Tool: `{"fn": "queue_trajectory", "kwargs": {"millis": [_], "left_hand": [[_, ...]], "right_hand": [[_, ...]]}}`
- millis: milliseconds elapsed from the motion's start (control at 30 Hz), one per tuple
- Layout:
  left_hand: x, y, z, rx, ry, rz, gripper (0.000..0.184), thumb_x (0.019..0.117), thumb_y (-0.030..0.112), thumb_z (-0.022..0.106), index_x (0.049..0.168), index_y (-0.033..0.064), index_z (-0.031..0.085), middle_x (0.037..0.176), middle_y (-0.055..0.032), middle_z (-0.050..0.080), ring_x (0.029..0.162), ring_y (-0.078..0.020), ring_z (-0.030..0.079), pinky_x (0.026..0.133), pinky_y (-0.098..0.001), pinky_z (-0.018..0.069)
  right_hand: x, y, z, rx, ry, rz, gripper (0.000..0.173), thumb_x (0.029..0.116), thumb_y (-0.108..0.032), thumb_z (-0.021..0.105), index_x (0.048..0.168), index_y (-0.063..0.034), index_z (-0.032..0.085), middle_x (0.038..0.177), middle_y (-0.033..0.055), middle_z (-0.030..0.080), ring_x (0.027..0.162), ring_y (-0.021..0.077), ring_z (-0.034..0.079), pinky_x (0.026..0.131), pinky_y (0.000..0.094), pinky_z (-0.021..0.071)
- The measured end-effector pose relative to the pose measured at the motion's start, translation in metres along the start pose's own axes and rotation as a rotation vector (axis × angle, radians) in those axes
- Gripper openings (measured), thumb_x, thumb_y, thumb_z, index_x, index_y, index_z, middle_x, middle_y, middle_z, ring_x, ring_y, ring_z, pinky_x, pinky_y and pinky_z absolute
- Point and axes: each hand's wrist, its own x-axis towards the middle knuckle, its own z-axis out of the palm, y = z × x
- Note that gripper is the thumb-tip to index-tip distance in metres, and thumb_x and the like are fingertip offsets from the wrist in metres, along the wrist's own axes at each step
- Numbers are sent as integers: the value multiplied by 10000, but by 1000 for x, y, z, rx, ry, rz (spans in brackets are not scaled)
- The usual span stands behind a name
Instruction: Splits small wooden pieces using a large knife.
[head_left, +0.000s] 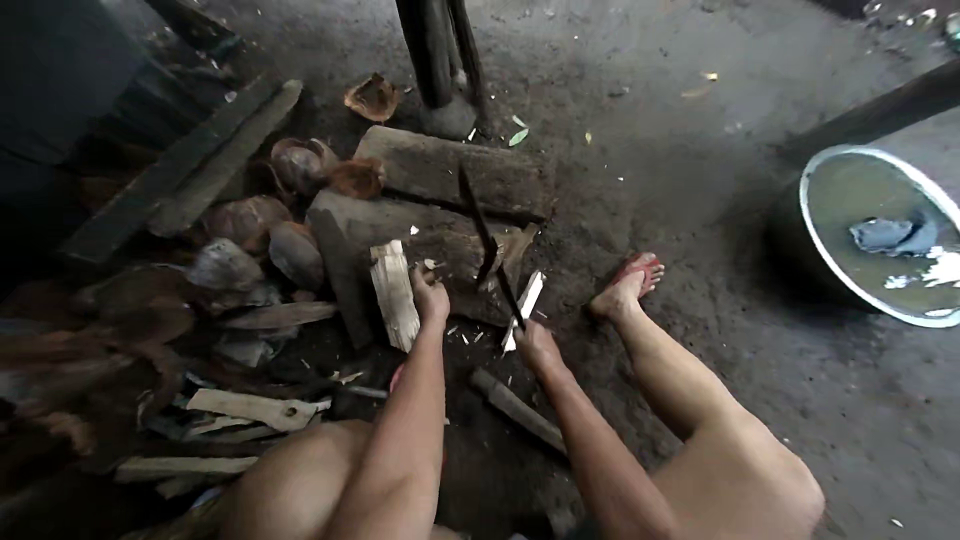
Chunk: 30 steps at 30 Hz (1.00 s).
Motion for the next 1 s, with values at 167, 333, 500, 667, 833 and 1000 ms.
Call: {"fn": "queue_trajectory", "kwargs": {"millis": [167, 333, 500, 667, 833, 1000], "left_hand": [[-6, -6, 3, 29, -157, -3, 634, 972, 5, 561, 1566, 138, 384, 1456, -167, 564, 1247, -330, 619, 989, -529, 544], [-20, -3, 19, 225, -338, 95, 1015, 851, 40, 758, 1659, 194, 164, 1627, -195, 362, 1415, -367, 485, 1124, -561, 454], [-21, -21, 12, 96, -256, 171, 1060, 860, 57, 762, 1666, 187, 86, 1658, -177, 304, 1418, -347, 476, 1110, -525, 476], [-32, -8, 25, 38, -344, 346, 1073, 812, 215, 828, 1655, 132, 168, 1641, -168, 346, 1423, -261, 483, 1134, -443, 470], [-20, 8, 24, 36, -297, 243, 554, 979, 335, 716, 1451, 101, 545, 1363, -125, 649, 1234, -238, 640, 1072, -480, 515], [2, 13, 22, 93, -218, 186, 569, 979, 288, 720, 1438, 32, 501, 1354, -136, 655, 1288, -242, 610, 1128, -462, 468]], "right_hand": [[-1, 9, 34, -20, 16, 43, 385, 1073, -373, 437, 1308, -148, 644, 1034, 162, 734, 960, 347, 722, 820, 578, 566], [-28, -9, 9, 8, 33, -30, 381, 1078, -380, 428, 1302, -149, 633, 974, 144, 728, 907, 335, 720, 784, 563, 564], [-36, -3, 11, 5, 78, -59, 330, 1065, -333, 455, 1261, -131, 626, 918, 137, 726, 858, 325, 726, 748, 543, 574], [30, 15, 57, -31, -133, 137, 398, 1058, -358, 452, 1366, -152, 599, 1197, 175, 714, 1095, 375, 701, 886, 608, 556], [32, 19, 68, 67, -168, 97, 405, 1072, -361, 425, 1345, -129, 615, 1186, 165, 713, 1102, 343, 696, 912, 580, 550], [14, 29, 34, 245, -109, 0, 391, 1070, -373, 442, 1244, -113, 675, 1024, 141, 709, 936, 290, 691, 845, 544, 543]]}}
